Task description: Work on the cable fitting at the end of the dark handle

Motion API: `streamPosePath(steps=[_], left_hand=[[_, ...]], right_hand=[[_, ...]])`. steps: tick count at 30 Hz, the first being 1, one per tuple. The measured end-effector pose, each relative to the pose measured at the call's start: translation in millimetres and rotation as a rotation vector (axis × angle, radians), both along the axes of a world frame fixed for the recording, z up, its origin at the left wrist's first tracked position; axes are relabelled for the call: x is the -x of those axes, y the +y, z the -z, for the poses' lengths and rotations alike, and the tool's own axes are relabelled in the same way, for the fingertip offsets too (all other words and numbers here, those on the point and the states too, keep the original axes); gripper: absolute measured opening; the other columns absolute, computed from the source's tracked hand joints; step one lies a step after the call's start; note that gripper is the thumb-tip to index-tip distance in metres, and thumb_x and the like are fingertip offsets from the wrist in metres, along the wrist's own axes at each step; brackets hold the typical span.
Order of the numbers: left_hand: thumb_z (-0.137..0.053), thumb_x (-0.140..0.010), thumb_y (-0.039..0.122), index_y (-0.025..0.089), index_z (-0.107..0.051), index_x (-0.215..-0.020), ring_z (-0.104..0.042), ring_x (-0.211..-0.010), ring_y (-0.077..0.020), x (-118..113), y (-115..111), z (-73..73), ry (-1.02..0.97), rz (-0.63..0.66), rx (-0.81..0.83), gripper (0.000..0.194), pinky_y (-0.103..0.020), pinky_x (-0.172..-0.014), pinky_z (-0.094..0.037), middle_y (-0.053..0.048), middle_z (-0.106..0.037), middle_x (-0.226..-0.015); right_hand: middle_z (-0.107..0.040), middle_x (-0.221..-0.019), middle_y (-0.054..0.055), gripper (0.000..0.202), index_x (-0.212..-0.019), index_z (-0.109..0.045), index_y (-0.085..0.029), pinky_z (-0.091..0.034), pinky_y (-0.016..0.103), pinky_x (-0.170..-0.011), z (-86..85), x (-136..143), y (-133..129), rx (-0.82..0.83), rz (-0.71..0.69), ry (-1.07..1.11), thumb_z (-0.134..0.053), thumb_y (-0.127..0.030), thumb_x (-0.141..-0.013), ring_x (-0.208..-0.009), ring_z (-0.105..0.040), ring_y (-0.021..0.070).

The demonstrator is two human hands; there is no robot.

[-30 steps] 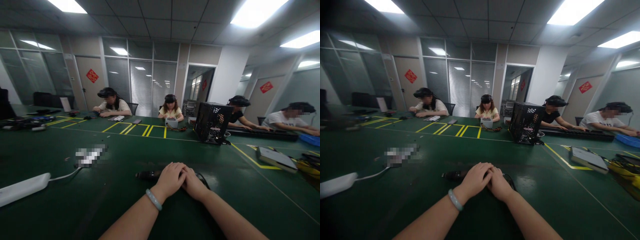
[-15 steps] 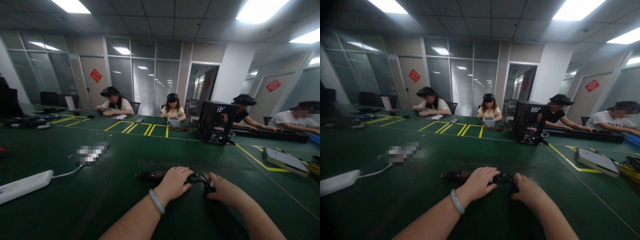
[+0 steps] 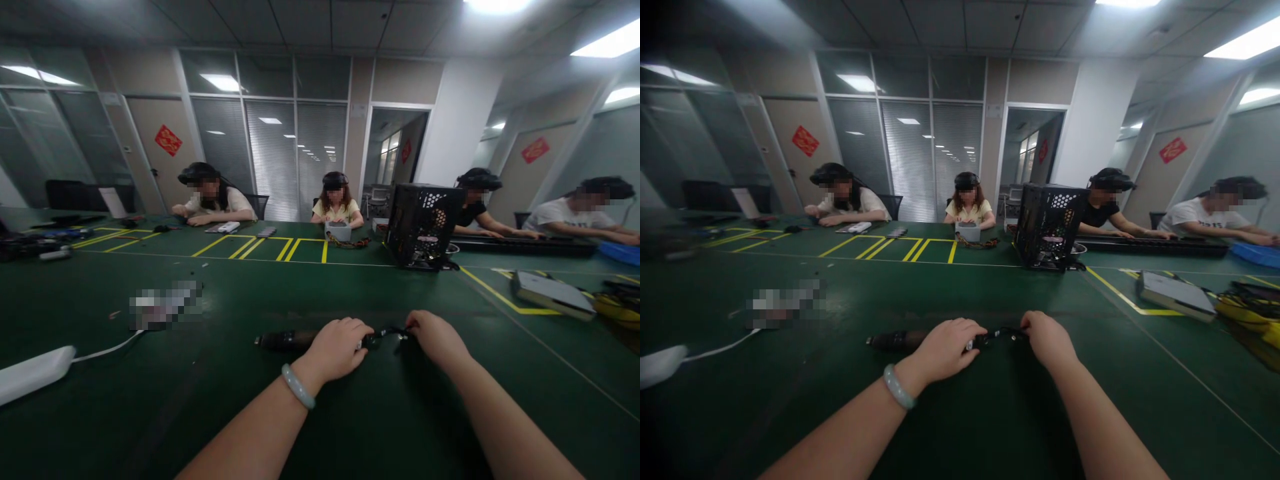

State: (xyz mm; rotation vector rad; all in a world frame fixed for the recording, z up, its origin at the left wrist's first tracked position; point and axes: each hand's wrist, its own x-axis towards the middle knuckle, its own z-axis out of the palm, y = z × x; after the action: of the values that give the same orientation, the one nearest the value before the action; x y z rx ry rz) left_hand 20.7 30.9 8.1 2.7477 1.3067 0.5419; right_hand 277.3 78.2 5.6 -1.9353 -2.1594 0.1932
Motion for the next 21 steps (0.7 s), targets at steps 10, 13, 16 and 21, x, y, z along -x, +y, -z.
streamPosePath(steps=[10,13,16,21], left_hand=[[-0.059,-0.084,0.030,0.028,-0.060,-0.113,-0.059,-0.103,-0.0188,33,12,-2.3,-0.039,-0.098,0.034,0.029,-0.032,-0.091,-0.044,0.000,-0.063,-0.112],[-0.059,-0.084,0.030,0.027,-0.059,-0.111,-0.060,-0.100,-0.0189,26,11,0.5,-0.020,-0.131,0.035,0.027,-0.032,-0.088,-0.045,0.000,-0.063,-0.111],[-0.058,-0.085,0.029,0.027,-0.058,-0.107,-0.060,-0.094,-0.0187,17,10,4.6,0.001,-0.166,0.032,0.022,-0.033,-0.083,-0.046,0.000,-0.063,-0.105],[-0.055,-0.086,0.029,0.027,-0.059,-0.101,-0.060,-0.089,-0.0180,10,13,9.3,0.030,-0.194,0.042,0.016,-0.031,-0.076,-0.045,0.001,-0.063,-0.098]], right_hand=[[-0.067,-0.097,0.002,0.016,-0.094,-0.069,-0.025,-0.041,0.028,-0.074,4.5,48,-19,-0.042,-0.321,0.206,-0.055,-0.031,-0.090,-0.087,-0.060,0.0182],[-0.067,-0.093,0.001,0.012,-0.091,-0.069,-0.024,-0.042,0.028,-0.072,11.6,54,-19,0.021,-0.392,0.254,-0.060,-0.031,-0.087,-0.084,-0.060,0.0175],[-0.067,-0.091,0.000,0.011,-0.090,-0.069,-0.024,-0.042,0.026,-0.067,15.9,53,-16,0.065,-0.412,0.311,-0.062,-0.031,-0.086,-0.080,-0.060,0.0160],[-0.065,-0.089,0.000,0.009,-0.088,-0.070,-0.023,-0.042,0.024,-0.065,18.5,51,-14,0.050,-0.477,0.328,-0.065,-0.030,-0.084,-0.077,-0.058,0.0143]])
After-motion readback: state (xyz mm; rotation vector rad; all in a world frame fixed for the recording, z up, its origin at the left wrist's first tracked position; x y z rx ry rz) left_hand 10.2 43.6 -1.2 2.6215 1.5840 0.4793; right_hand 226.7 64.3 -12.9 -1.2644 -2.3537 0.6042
